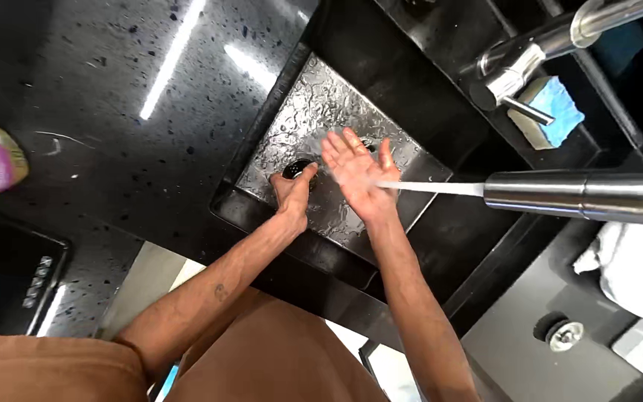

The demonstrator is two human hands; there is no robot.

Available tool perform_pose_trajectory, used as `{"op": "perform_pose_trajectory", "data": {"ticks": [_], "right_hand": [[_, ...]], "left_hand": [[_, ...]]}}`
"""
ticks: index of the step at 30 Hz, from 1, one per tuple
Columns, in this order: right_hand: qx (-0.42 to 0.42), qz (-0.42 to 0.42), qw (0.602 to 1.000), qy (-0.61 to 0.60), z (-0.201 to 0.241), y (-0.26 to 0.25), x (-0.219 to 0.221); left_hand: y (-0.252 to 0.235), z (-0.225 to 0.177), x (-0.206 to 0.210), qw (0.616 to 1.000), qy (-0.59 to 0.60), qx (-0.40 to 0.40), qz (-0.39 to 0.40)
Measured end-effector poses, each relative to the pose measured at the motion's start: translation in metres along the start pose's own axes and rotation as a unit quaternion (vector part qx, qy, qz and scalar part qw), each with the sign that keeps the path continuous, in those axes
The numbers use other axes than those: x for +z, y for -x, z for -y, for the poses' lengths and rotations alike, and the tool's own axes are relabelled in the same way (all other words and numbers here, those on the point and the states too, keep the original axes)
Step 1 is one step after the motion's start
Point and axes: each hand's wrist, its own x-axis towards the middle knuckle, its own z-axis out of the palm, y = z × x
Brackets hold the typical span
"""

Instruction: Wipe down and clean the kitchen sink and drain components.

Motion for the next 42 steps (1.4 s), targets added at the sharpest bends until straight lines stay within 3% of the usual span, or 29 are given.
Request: {"op": "perform_pose_trajectory", "data": {"ticks": [3, 6, 8, 10, 12, 14, 15, 17, 19, 21, 23, 27, 30, 33, 35, 38, 40, 42], "right_hand": [[-0.085, -0.042, 0.995, -0.036, 0.000, 0.004, -0.005], [-0.021, -0.166, 0.986, -0.016, -0.004, 0.018, -0.002], [0.020, -0.139, 0.990, -0.017, -0.004, 0.021, -0.011], [-0.025, -0.129, 0.991, 0.003, -0.007, 0.017, -0.022], [-0.010, -0.041, 0.980, 0.196, -0.013, 0.034, -0.035], [0.061, 0.052, 0.904, 0.420, -0.028, 0.032, -0.054], [0.069, 0.102, 0.839, 0.530, -0.044, 0.026, -0.066], [0.021, 0.224, 0.668, 0.709, -0.092, 0.014, -0.088], [-0.059, 0.327, 0.530, 0.780, -0.136, -0.006, -0.102], [-0.157, 0.352, 0.447, 0.807, -0.162, -0.034, -0.109], [-0.204, 0.313, 0.396, 0.839, -0.170, -0.072, -0.106], [-0.221, 0.036, 0.379, 0.898, -0.143, -0.157, -0.079], [-0.274, -0.155, 0.371, 0.873, -0.108, -0.222, -0.060], [-0.276, -0.231, 0.424, 0.831, -0.109, -0.210, -0.051], [-0.244, -0.157, 0.466, 0.836, -0.132, -0.148, -0.050], [-0.229, 0.102, 0.495, 0.832, -0.172, -0.065, -0.086], [-0.225, 0.286, 0.445, 0.819, -0.183, -0.053, -0.112], [-0.243, 0.317, 0.387, 0.831, -0.186, -0.070, -0.106]], "left_hand": [[0.032, -0.009, -0.022, 0.999, -0.023, 0.011, 0.041], [0.057, -0.020, -0.051, 0.977, -0.164, 0.095, 0.095], [0.063, -0.026, -0.068, 0.930, -0.284, 0.212, 0.092], [0.068, -0.031, -0.089, 0.872, -0.362, 0.322, 0.075], [0.069, -0.029, -0.111, 0.818, -0.397, 0.411, 0.067], [0.059, -0.026, -0.125, 0.770, -0.398, 0.494, 0.070], [0.054, -0.022, -0.131, 0.755, -0.391, 0.521, 0.073], [0.045, -0.012, -0.139, 0.742, -0.375, 0.551, 0.080], [0.036, -0.003, -0.141, 0.729, -0.365, 0.576, 0.062], [0.033, 0.001, -0.143, 0.728, -0.355, 0.584, 0.051], [0.032, 0.001, -0.143, 0.733, -0.338, 0.589, 0.044], [0.030, 0.001, -0.145, 0.732, -0.320, 0.600, 0.045], [0.027, 0.000, -0.144, 0.725, -0.326, 0.604, 0.049], [0.027, -0.001, -0.144, 0.723, -0.328, 0.605, 0.054], [0.027, -0.002, -0.144, 0.726, -0.319, 0.606, 0.055], [0.026, -0.004, -0.144, 0.729, -0.306, 0.609, 0.069], [0.027, -0.005, -0.143, 0.733, -0.299, 0.606, 0.078], [0.027, -0.006, -0.144, 0.731, -0.304, 0.605, 0.085]]}}
